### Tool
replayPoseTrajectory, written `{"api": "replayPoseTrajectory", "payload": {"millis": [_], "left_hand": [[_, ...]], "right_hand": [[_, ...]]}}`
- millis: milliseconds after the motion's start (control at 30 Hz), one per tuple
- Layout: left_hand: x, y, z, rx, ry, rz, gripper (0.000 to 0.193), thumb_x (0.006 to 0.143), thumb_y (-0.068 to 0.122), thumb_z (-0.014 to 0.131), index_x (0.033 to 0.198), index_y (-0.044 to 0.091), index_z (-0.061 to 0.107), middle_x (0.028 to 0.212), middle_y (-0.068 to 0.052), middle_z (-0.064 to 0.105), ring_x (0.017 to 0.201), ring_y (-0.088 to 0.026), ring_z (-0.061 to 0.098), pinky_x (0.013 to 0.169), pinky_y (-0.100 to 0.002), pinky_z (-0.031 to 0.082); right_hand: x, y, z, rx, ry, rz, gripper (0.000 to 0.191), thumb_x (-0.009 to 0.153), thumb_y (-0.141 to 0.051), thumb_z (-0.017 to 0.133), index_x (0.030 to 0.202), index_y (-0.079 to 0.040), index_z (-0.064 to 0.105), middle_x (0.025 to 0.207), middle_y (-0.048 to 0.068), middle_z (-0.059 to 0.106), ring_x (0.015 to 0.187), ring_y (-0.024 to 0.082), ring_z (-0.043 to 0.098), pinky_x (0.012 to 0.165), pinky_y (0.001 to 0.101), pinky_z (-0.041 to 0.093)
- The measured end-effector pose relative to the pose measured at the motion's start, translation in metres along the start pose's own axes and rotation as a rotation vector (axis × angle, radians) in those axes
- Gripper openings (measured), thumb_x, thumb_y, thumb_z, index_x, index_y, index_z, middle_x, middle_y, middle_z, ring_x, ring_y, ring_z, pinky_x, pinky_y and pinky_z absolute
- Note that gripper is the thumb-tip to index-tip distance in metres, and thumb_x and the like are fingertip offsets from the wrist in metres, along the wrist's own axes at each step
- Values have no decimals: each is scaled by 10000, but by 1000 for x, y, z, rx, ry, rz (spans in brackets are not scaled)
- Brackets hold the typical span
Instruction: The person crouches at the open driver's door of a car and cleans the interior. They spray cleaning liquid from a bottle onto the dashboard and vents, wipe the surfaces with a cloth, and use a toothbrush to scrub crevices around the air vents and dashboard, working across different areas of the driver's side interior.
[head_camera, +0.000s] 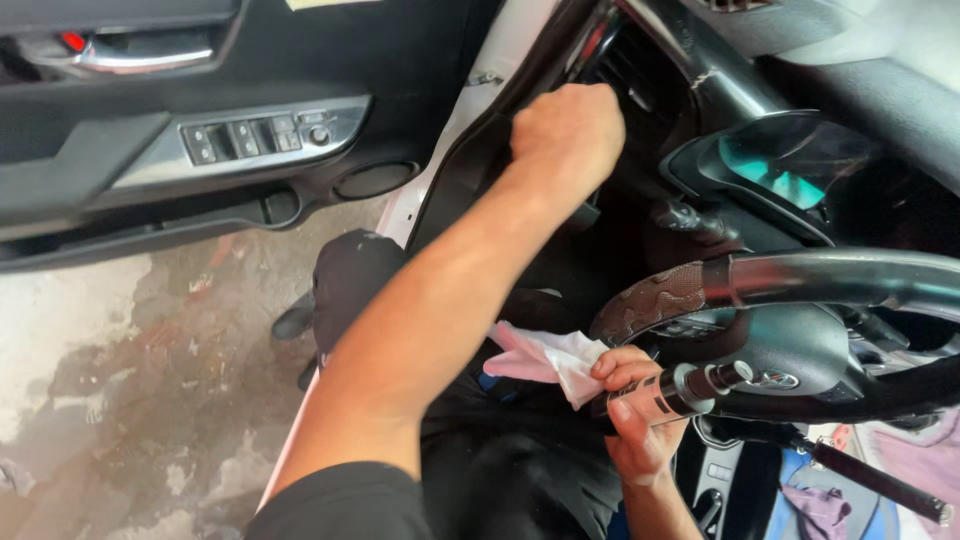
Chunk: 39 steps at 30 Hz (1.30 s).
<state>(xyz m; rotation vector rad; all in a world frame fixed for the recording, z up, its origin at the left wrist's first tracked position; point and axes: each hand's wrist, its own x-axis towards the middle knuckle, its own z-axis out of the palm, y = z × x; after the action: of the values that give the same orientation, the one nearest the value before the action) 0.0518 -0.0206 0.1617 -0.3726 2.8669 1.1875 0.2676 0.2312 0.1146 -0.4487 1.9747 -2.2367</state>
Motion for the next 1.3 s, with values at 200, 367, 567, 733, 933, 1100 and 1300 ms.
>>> {"api": "replayPoseTrajectory", "payload": {"millis": [200, 367, 567, 733, 933, 1100, 1300], "left_hand": [[-25, 29, 60, -256, 27, -181, 328, 944, 166, 518, 1130, -66, 656, 1011, -256, 740, 942, -406, 747, 815, -502, 590], [-31, 33, 64, -131, -70, -132, 320, 945, 171, 516, 1101, -40, 699, 1042, -198, 762, 971, -362, 758, 763, -507, 606], [-5, 30, 51, -42, -96, -44, 279, 898, 138, 553, 1057, 75, 774, 1072, -137, 753, 964, -345, 748, 686, -500, 603], [-7, 37, 56, -23, -68, -67, 252, 910, 156, 576, 1056, 82, 768, 1037, -116, 772, 933, -312, 768, 647, -489, 622], [-7, 35, 40, -2, -73, -24, 255, 873, 162, 570, 989, 145, 797, 1037, -87, 768, 963, -299, 754, 696, -480, 625], [-8, 7, 29, -106, 14, 65, 284, 887, 166, 539, 1025, 97, 777, 1106, -140, 743, 1032, -353, 722, 835, -481, 584], [-1, 7, 32, -407, -100, -152, 286, 889, 195, 557, 1042, 56, 755, 1136, -153, 737, 1034, -378, 716, 841, -486, 581]], "right_hand": [[4, 3, 13, 21, 35, -81, 321, 851, -175, 720, 1059, 49, 621, 1047, 244, 630, 1077, 290, 586, 1023, 408, 453], [-1, 4, 9, 6, 22, -19, 320, 838, -160, 717, 1054, 54, 618, 1116, 242, 619, 1067, 289, 586, 1028, 404, 459], [-11, 4, -6, 19, 106, 5, 313, 827, -166, 706, 1013, 71, 621, 1068, 254, 627, 1043, 287, 592, 1050, 399, 450], [-14, 7, -10, 13, 105, 9, 342, 817, -171, 704, 1053, 60, 614, 1091, 251, 617, 1064, 291, 588, 1045, 399, 450], [-11, 7, -11, 63, 100, 43, 317, 821, -159, 691, 1029, 64, 608, 1092, 252, 621, 1054, 294, 587, 1059, 400, 456], [-14, 4, -8, 64, 95, -58, 303, 834, -165, 685, 1013, 67, 610, 1015, 247, 634, 956, 268, 571, 948, 355, 450], [-22, -1, 1, 23, 76, -24, 328, 828, -182, 683, 1049, 51, 610, 1103, 237, 624, 1086, 301, 582, 1069, 398, 443]]}}
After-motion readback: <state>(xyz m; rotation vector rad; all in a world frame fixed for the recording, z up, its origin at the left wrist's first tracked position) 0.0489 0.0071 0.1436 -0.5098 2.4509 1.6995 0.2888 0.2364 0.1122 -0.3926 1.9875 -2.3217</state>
